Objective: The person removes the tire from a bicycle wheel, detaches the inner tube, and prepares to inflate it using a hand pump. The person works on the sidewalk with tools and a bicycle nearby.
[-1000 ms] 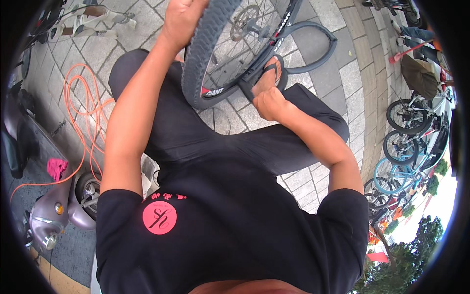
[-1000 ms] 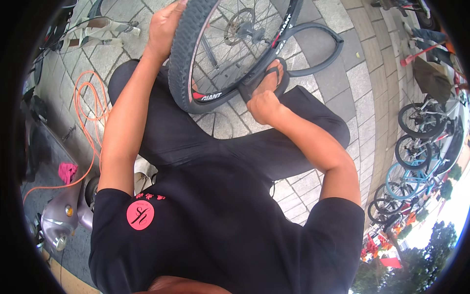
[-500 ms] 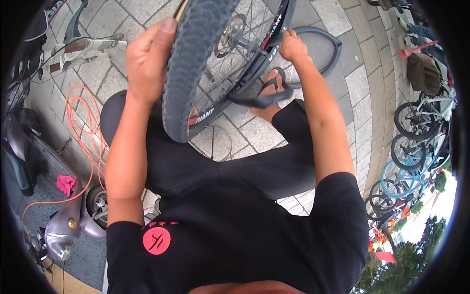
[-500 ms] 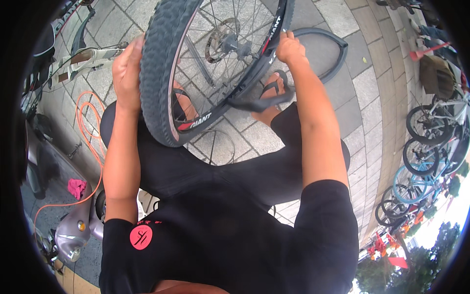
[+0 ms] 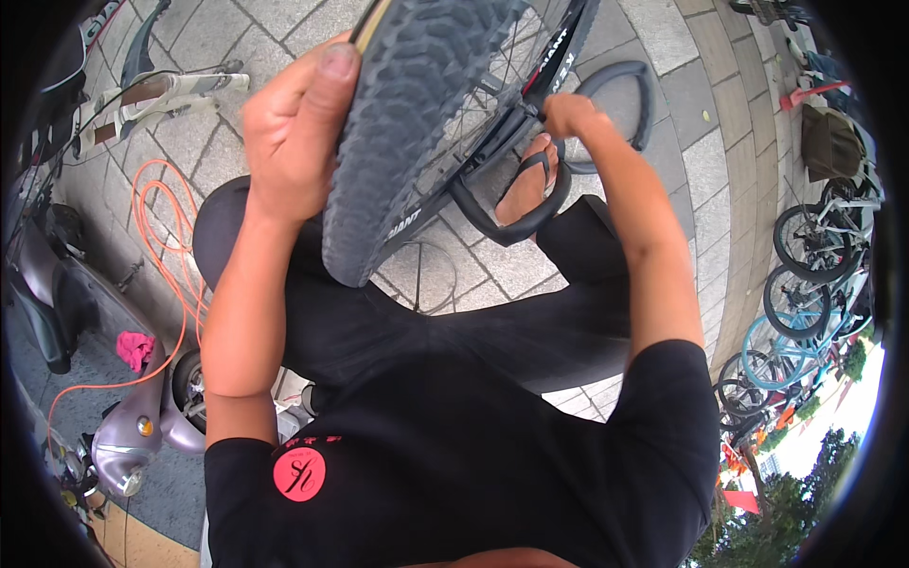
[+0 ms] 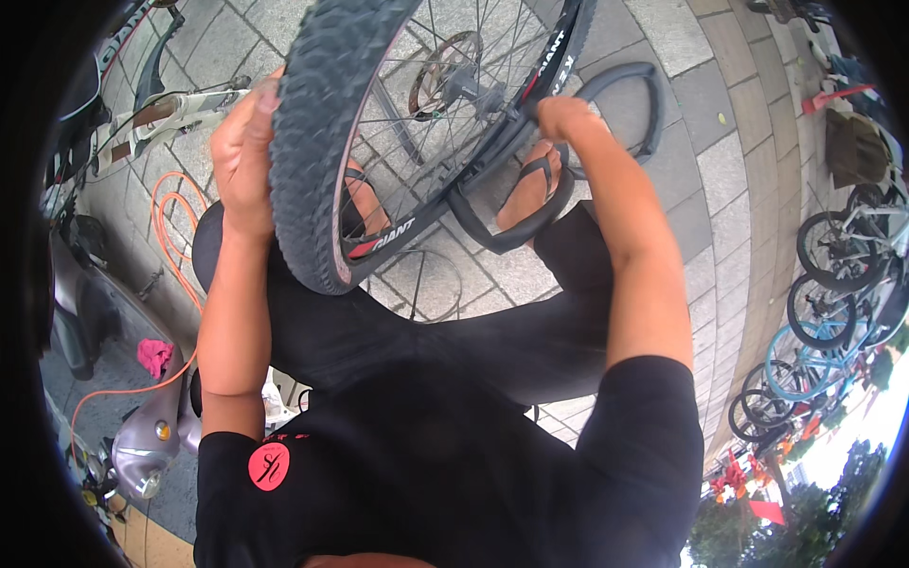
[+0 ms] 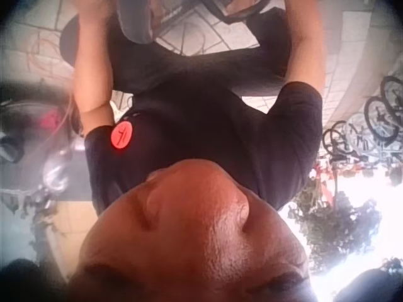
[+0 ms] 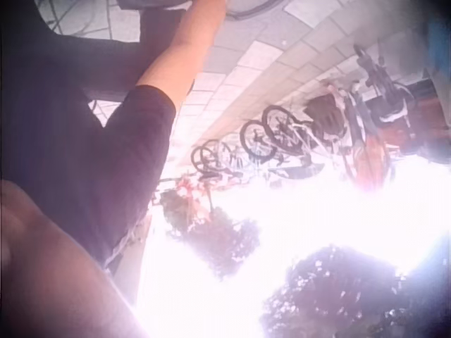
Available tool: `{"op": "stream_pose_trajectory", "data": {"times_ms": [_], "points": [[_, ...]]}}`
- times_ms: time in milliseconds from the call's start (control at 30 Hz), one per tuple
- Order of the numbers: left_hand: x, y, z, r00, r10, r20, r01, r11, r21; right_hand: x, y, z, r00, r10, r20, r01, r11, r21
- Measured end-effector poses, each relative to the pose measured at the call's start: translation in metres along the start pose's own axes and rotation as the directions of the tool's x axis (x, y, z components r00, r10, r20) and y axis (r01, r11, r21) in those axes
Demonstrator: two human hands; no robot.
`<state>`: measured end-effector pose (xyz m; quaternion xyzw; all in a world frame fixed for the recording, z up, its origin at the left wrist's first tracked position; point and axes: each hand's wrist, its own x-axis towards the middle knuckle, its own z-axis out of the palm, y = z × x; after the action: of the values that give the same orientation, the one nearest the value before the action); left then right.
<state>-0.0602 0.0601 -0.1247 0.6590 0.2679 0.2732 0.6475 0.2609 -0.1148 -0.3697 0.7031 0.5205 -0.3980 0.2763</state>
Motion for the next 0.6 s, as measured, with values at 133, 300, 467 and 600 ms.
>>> {"op": "stream_pose_trajectory", "data": {"times_ms": [133, 300, 467, 600], "points": [[-0.004, 0.004, 0.013, 0.999, 0.037, -0.039, -0.035, 0.998, 0.052, -0.085, -0.065, -0.002, 0.918, -0.393, 0.051, 0.389, 0.918, 0.078], [-0.005, -0.013, 0.006, 0.997, -0.018, -0.073, 0.027, 0.991, 0.127, -0.218, -0.127, -0.03, 0.809, -0.543, 0.225, 0.546, 0.836, 0.055], [-0.002, -0.013, 0.012, 0.992, -0.107, -0.071, 0.104, 0.994, -0.042, -0.26, -0.091, -0.039, 0.996, -0.073, 0.046, 0.08, 0.98, -0.179], [0.005, -0.02, 0.005, 0.993, 0.011, -0.115, 0.014, 0.976, 0.217, -0.249, -0.097, -0.003, 0.941, -0.194, -0.278, 0.094, 0.937, -0.336]]}}
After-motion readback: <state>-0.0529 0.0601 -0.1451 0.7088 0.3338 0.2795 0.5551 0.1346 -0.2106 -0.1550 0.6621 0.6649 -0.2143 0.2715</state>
